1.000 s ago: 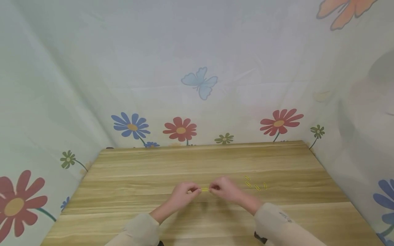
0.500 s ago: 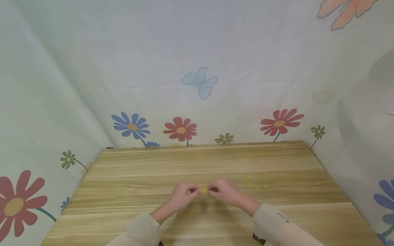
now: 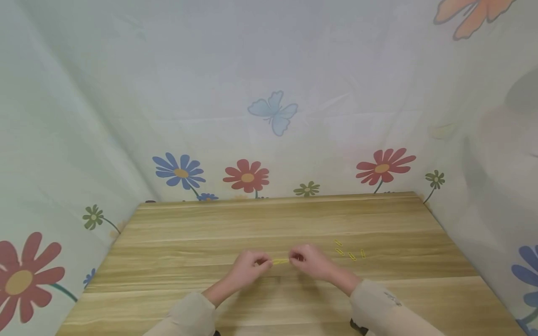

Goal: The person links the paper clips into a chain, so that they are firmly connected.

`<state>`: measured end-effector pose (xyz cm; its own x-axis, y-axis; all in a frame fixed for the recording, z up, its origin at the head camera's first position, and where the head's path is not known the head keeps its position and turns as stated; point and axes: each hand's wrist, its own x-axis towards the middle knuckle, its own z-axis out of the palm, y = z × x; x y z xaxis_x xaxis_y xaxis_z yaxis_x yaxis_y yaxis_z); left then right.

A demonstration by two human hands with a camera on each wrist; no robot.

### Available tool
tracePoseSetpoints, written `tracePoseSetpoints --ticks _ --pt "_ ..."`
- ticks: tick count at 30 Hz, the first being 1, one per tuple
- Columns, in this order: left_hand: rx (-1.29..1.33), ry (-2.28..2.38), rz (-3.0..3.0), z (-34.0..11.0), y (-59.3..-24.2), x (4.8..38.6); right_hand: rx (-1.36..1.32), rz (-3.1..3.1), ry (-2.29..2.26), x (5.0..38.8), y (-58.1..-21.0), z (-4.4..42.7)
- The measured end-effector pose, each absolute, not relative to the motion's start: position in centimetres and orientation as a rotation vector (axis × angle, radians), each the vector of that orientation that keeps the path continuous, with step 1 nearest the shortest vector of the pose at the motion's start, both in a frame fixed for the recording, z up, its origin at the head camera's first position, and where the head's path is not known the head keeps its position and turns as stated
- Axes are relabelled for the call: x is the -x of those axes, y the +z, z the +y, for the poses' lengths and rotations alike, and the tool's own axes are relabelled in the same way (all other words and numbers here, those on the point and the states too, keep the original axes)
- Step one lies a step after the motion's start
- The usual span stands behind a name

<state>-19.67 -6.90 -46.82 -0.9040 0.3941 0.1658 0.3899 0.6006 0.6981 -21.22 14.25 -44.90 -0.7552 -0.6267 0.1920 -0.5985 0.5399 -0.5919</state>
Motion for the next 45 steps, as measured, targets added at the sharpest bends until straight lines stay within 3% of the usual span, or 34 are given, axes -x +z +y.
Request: tracePoseSetpoints --ticks 21,45 --pt "-0.761 1.307 2.64 -6.9 -48.1 19.2 0.912 2.614 -1.174 20.9 -44.6 14.2" --pt "-0.753 1.33 2.595 -6.2 -47.5 18.8 0.926 2.485 -1.252 20.8 -44.5 13.9"
